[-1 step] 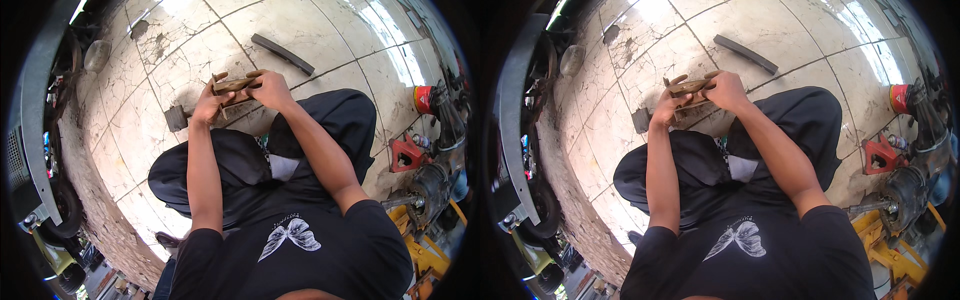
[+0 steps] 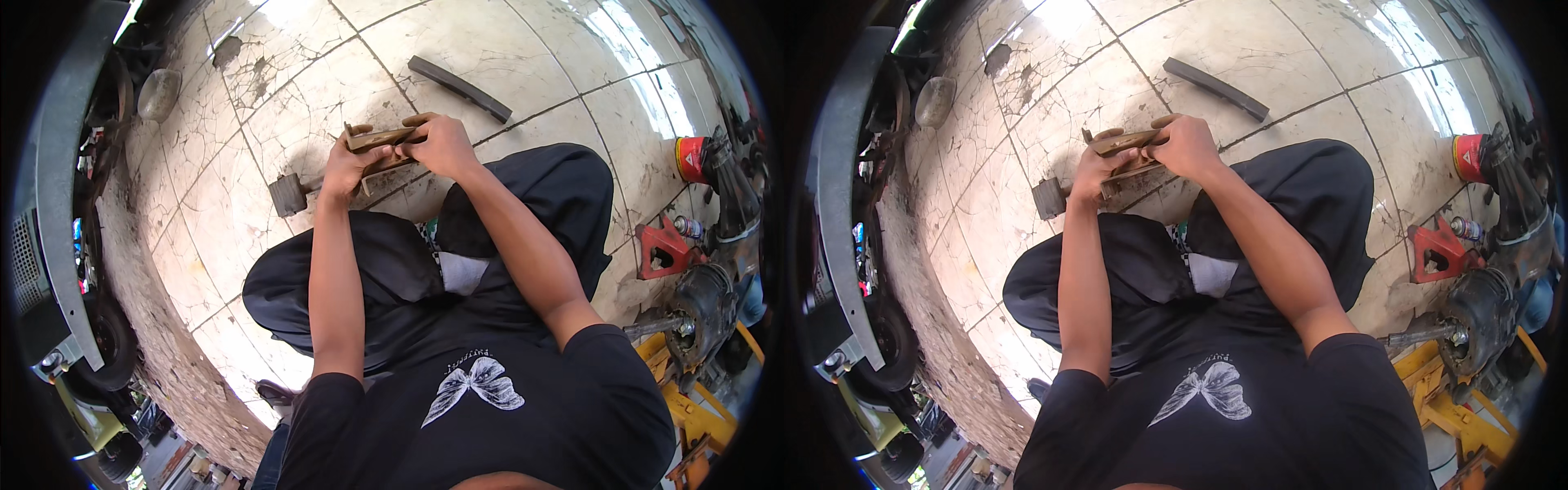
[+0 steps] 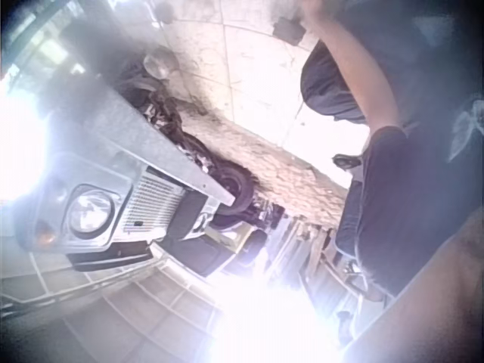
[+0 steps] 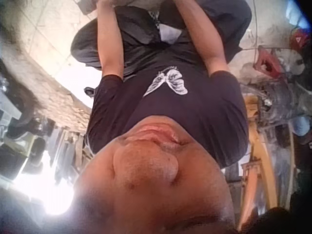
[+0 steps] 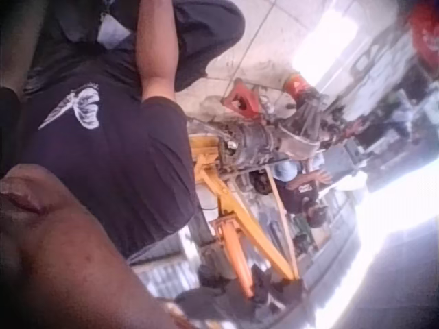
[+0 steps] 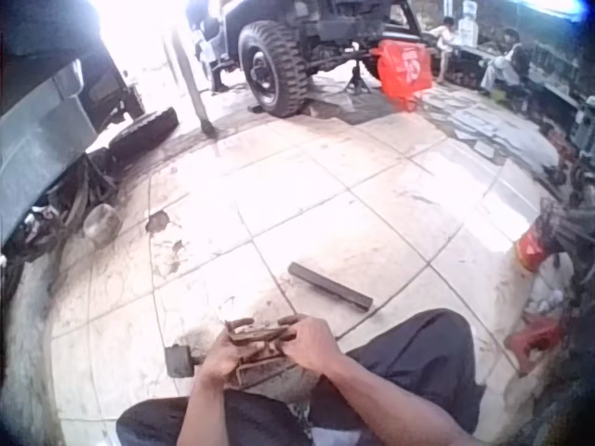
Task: The person sits on the floor and assembles a small wooden structure by hand. They repeatedly fit and adjust small wooden pieces into a larger frame, occasionally picking up and setting down components to align them.
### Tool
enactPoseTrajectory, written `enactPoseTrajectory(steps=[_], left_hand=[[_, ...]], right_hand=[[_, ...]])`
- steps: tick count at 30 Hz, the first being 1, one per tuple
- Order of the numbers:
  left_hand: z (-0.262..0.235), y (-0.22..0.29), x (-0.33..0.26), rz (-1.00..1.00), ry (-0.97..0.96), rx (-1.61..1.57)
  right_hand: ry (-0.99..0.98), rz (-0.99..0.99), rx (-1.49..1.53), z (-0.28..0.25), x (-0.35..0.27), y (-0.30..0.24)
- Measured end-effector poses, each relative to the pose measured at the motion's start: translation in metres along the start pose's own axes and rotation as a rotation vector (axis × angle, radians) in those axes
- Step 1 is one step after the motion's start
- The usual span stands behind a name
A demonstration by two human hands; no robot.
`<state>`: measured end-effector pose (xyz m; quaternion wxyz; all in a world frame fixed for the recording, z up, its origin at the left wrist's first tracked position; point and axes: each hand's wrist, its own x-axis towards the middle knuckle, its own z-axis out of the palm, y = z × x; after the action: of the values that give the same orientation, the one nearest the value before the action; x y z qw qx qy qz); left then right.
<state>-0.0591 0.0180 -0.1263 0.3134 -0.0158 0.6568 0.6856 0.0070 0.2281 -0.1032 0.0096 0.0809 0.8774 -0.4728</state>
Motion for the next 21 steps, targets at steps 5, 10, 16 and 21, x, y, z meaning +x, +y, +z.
enactPoseTrajectory(steps=[5,10,16,21], left_hand=[[-0.008,-0.011,0.010,0.048,0.021,0.129],[0.002,0.012,0.002,-0.057,0.058,-0.042],[-0.016,0.008,-0.008,0.063,0.159,0.158],[-0.024,0.040,-0.041,0.065,0.153,0.400]], right_hand=[[0.070,0.010,0.022,-0.001,0.002,0.004],[0.102,0.060,0.104,-0.013,0.004,0.005],[0.139,0.060,0.175,-0.045,-0.004,-0.004],[0.124,0.186,0.597,-0.063,-0.002,-0.016]])
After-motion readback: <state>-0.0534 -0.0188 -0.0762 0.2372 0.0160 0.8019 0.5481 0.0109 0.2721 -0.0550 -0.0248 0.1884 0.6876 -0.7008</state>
